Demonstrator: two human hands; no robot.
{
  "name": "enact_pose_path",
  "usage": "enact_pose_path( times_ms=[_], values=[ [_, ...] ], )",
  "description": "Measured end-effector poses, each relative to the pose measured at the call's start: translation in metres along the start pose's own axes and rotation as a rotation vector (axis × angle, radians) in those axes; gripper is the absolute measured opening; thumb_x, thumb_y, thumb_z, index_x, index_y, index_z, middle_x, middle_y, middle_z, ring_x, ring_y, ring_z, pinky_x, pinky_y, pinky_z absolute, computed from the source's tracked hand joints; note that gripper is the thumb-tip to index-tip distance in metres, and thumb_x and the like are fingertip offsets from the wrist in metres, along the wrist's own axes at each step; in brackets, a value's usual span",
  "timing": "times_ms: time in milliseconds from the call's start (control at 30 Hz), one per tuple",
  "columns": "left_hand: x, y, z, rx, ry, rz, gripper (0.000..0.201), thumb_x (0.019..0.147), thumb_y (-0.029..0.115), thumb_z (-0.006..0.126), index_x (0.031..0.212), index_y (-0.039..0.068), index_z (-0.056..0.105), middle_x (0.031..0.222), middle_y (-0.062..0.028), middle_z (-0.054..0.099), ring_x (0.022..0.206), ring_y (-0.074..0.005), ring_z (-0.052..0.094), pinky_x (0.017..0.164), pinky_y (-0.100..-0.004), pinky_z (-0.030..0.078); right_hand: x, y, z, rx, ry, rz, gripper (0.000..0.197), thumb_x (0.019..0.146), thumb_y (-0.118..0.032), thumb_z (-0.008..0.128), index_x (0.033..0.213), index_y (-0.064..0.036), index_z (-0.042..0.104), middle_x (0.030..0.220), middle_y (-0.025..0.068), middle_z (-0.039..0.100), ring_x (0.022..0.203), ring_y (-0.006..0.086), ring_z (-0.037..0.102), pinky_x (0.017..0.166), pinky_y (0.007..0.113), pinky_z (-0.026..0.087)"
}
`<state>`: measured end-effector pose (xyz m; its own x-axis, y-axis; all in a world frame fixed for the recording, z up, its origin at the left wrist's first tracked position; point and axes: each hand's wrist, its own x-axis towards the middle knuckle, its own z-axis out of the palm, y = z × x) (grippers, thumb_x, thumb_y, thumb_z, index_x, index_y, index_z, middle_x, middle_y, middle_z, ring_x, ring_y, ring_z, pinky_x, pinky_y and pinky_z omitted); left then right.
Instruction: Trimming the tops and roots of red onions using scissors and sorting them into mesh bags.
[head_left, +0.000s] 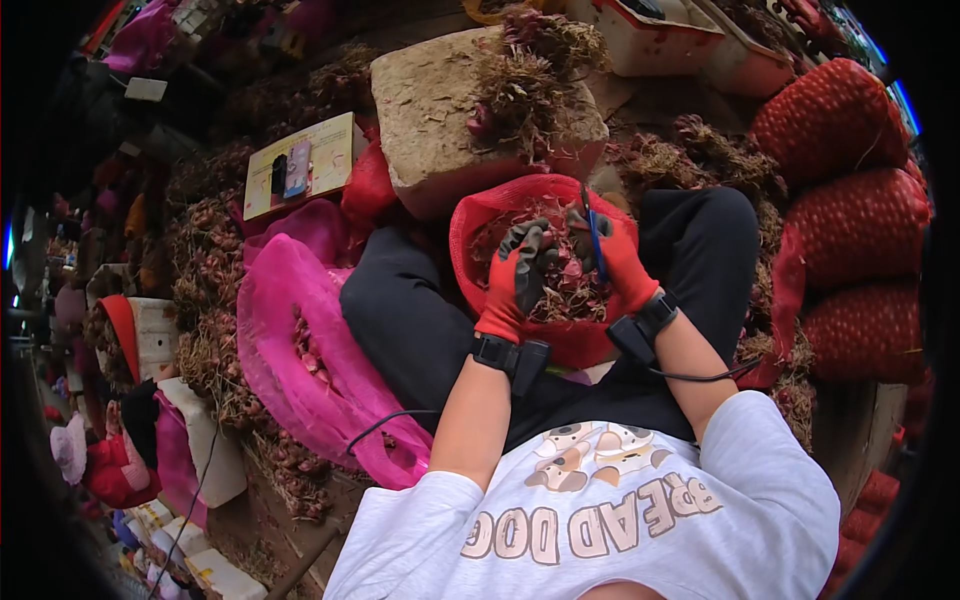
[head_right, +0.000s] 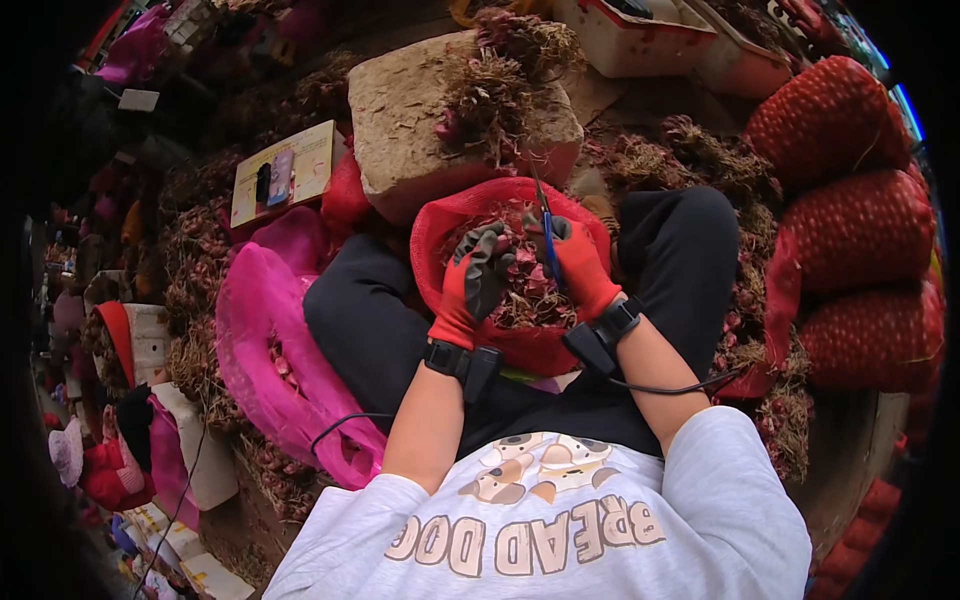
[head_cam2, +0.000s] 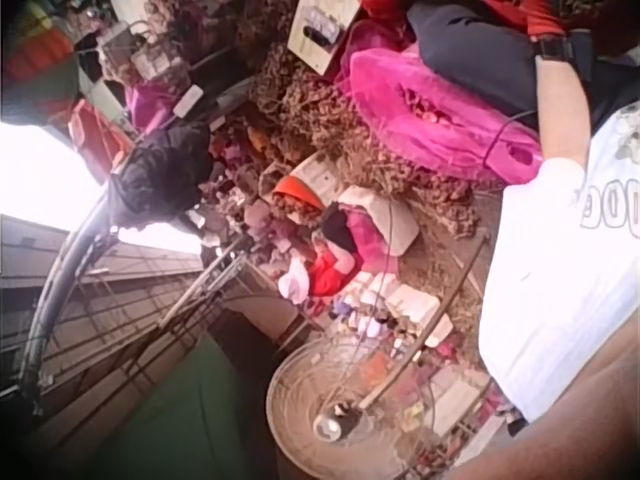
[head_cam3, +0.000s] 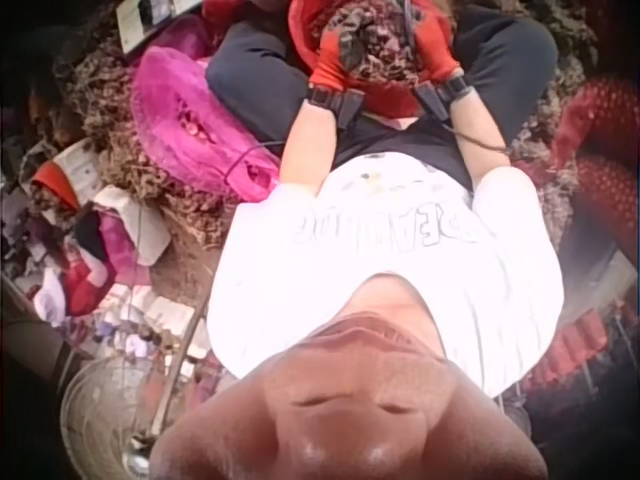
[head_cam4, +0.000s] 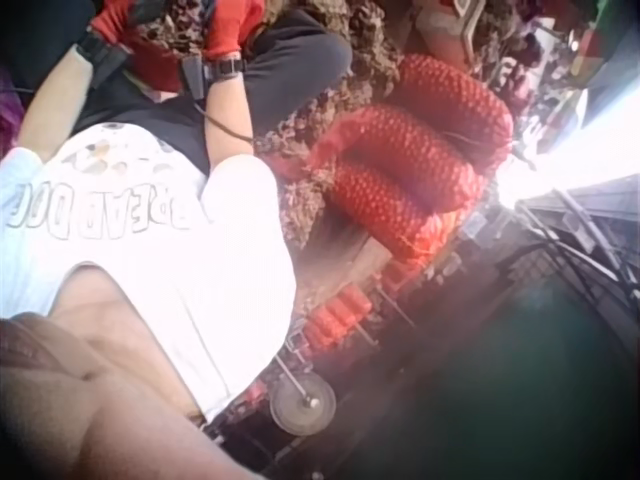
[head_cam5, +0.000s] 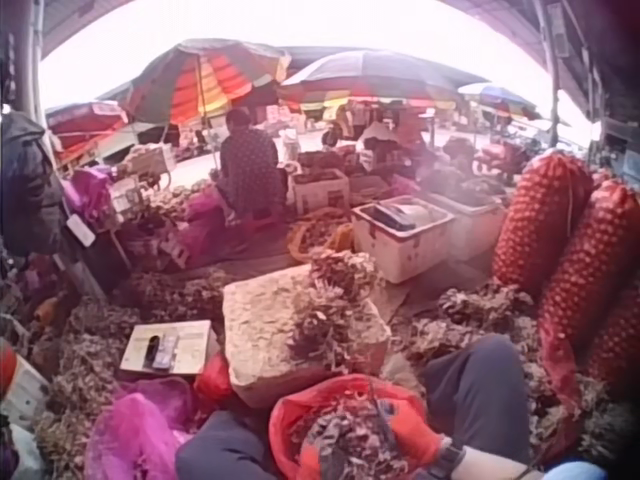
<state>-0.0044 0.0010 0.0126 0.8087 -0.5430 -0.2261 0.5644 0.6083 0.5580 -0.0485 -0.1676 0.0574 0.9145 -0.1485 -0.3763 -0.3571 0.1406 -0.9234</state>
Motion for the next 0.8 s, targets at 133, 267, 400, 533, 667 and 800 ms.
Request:
enact_pose_path(
  times_ms=[133, 267, 400, 533, 667, 800],
  values=[
    [0.003, 0.012, 0.008, -0.042, 0.187, 0.262, 0.035, 0.088, 0.007, 0.057, 0.122, 0.007, 0.048, 0.103, -0.0022, 0.059, 0.094, -0.0135, 0.059, 0.084, -0.0281, 0.051, -0.005, -0.004, -0.006, -1.165, 0.29, -0.262, 0.05, 0.077, -0.052, 0.06, 0.095, -0.005, 0.059, 0.093, 0.0155, 0.062, 0.088, 0.0336, 0.06, 0.075, 0.041, 0.046],
    [0.005, 0.013, 0.001, -0.257, 0.124, 0.287, 0.035, 0.089, 0.006, 0.056, 0.123, 0.004, 0.047, 0.106, -0.0041, 0.058, 0.096, -0.0141, 0.058, 0.085, -0.0282, 0.049, -0.019, 0.005, -0.004, -1.186, 0.215, -0.339, 0.043, 0.078, -0.046, 0.059, 0.095, -0.0063, 0.057, 0.092, 0.0148, 0.062, 0.087, 0.0326, 0.06, 0.076, 0.04, 0.046],
    [0.002, 0.015, -0.003, -0.145, 0.101, 0.289, 0.037, 0.088, 0.002, 0.054, 0.124, 0.002, 0.045, 0.107, -0.0055, 0.058, 0.097, -0.0145, 0.058, 0.087, -0.0297, 0.049, -0.022, 0.005, 0.003, -1.261, 0.175, -0.403, 0.034, 0.077, -0.035, 0.064, 0.096, -0.0064, 0.059, 0.091, 0.0148, 0.062, 0.086, 0.0331, 0.06, 0.073, 0.04, 0.047],
    [0.005, 0.01, -0.004, -0.002, 0.079, 0.338, 0.038, 0.087, -0.001, 0.053, 0.124, 0.001, 0.045, 0.106, -0.0068, 0.058, 0.097, -0.0153, 0.058, 0.088, -0.0322, 0.049, -0.023, -0.002, 0.005, -1.18, 0.122, -0.313, 0.032, 0.077, -0.037, 0.063, 0.088, -0.0065, 0.062, 0.082, 0.0146, 0.064, 0.08, 0.0323, 0.062, 0.07, 0.04, 0.048],
    [0.006, 0.008, 0.003, -0.068, 0.093, 0.301, 0.035, 0.088, 0.001, 0.055, 0.122, 0.002, 0.047, 0.105, -0.0077, 0.057, 0.096, -0.0153, 0.058, 0.088, -0.0312, 0.049, -0.019, 0.004, -0.003, -1.223, 0.105, -0.216, 0.035, 0.078, -0.041, 0.061, 0.086, -0.0074, 0.065, 0.079, 0.0146, 0.065, 0.078, 0.0317, 0.063, 0.069, 0.041, 0.048],
    [0.006, 0.011, 0.004, -0.109, 0.094, 0.267, 0.031, 0.089, 0.004, 0.055, 0.119, 0.002, 0.05, 0.104, -0.0081, 0.06, 0.094, -0.0159, 0.06, 0.086, -0.0296, 0.051, -0.016, 0.002, -0.003, -1.353, 0.092, -0.17, 0.033, 0.078, -0.04, 0.062, 0.087, -0.0093, 0.065, 0.08, 0.0143, 0.065, 0.077, 0.0324, 0.062, 0.068, 0.041, 0.048]
  ],
)
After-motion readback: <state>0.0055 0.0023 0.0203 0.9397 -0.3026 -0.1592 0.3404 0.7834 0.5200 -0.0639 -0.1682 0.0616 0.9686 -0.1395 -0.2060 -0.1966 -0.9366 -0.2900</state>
